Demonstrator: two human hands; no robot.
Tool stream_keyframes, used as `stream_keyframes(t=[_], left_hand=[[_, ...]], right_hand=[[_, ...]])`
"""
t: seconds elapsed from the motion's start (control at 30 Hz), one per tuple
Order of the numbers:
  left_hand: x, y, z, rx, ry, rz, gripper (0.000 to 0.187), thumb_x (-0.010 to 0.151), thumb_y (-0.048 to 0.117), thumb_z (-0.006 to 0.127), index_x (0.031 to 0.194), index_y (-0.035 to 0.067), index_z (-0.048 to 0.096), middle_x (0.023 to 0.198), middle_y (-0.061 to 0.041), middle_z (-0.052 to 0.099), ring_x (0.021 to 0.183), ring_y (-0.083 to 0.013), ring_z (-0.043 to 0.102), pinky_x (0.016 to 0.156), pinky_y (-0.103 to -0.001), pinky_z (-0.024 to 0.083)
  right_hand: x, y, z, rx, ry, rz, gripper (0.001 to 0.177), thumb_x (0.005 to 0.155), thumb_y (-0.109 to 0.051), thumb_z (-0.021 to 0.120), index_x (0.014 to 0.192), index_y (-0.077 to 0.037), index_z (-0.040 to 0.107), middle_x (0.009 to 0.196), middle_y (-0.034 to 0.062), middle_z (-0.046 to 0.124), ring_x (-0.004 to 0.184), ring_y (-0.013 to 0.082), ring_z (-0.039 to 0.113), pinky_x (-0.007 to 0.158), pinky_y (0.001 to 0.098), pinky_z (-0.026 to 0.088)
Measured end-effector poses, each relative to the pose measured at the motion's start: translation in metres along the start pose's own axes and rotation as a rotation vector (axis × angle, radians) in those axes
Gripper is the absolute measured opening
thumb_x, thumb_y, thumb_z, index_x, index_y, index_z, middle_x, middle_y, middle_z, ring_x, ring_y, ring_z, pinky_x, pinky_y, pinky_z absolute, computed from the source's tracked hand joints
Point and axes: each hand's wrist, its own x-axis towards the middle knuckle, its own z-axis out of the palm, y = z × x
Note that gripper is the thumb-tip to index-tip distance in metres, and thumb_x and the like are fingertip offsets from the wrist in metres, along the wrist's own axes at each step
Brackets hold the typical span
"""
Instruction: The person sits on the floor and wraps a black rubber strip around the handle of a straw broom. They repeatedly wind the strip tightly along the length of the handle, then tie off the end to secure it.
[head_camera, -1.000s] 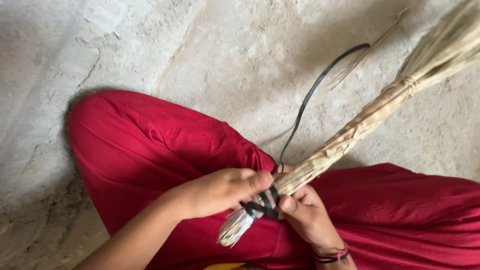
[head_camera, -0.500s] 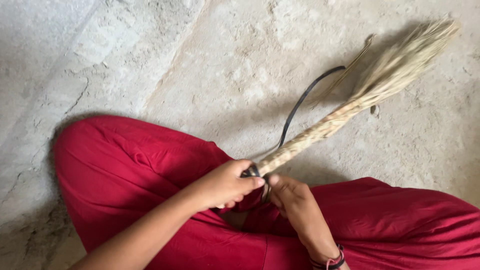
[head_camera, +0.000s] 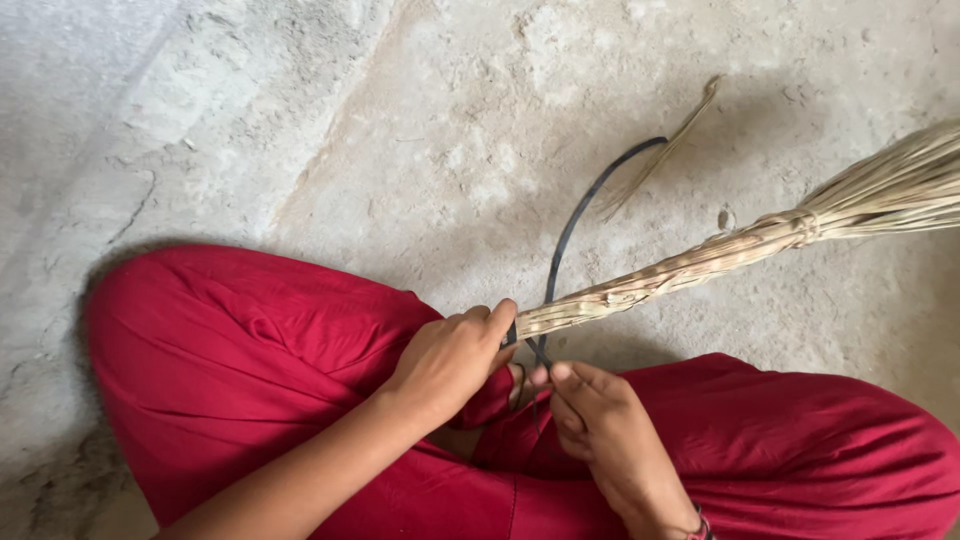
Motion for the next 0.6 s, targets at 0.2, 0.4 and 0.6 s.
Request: stream_keyframes(t=[0.2,0.4,0.6], left_hand=[[0.003,0.006,-0.004,-0.053,-0.157,-0.153,0.036,0.100,0.039,0.062,0.107,0.006,0.051,0.079,-0.018,0.069,0.070,-0.0340,0.070,0.056,-0.045,0.054],[0.019,0.014,0.001,0.083,-0.309,-0.244,0.048,0.103,0.052,0.049,0.114,0.006,0.052,0.075,-0.015,0.068,0.065,-0.0309,0.069,0.056,-0.042,0.055],[0.013,0.013,0.007,0.111,-0.117,-0.151,0.046,0.101,0.047,0.052,0.118,0.005,0.059,0.077,-0.015,0.070,0.066,-0.0289,0.071,0.056,-0.040,0.056]], right_hand=[[-0.005,-0.029,0.009,-0.056,-0.052,-0.038,0.033,0.101,-0.025,0.050,0.100,0.002,0.070,0.053,0.0011,0.046,0.042,0.0117,0.039,0.041,0.0268,0.034],[-0.026,-0.091,0.004,-0.258,0.004,-0.197,0.037,0.102,-0.023,0.048,0.094,0.005,0.070,0.052,0.0075,0.054,0.046,0.0185,0.049,0.048,0.0308,0.042],[-0.027,-0.195,-0.054,-0.233,-0.298,-0.696,0.037,0.114,-0.025,0.045,0.095,-0.004,0.069,0.068,0.0069,0.059,0.063,0.0192,0.055,0.066,0.0339,0.050]])
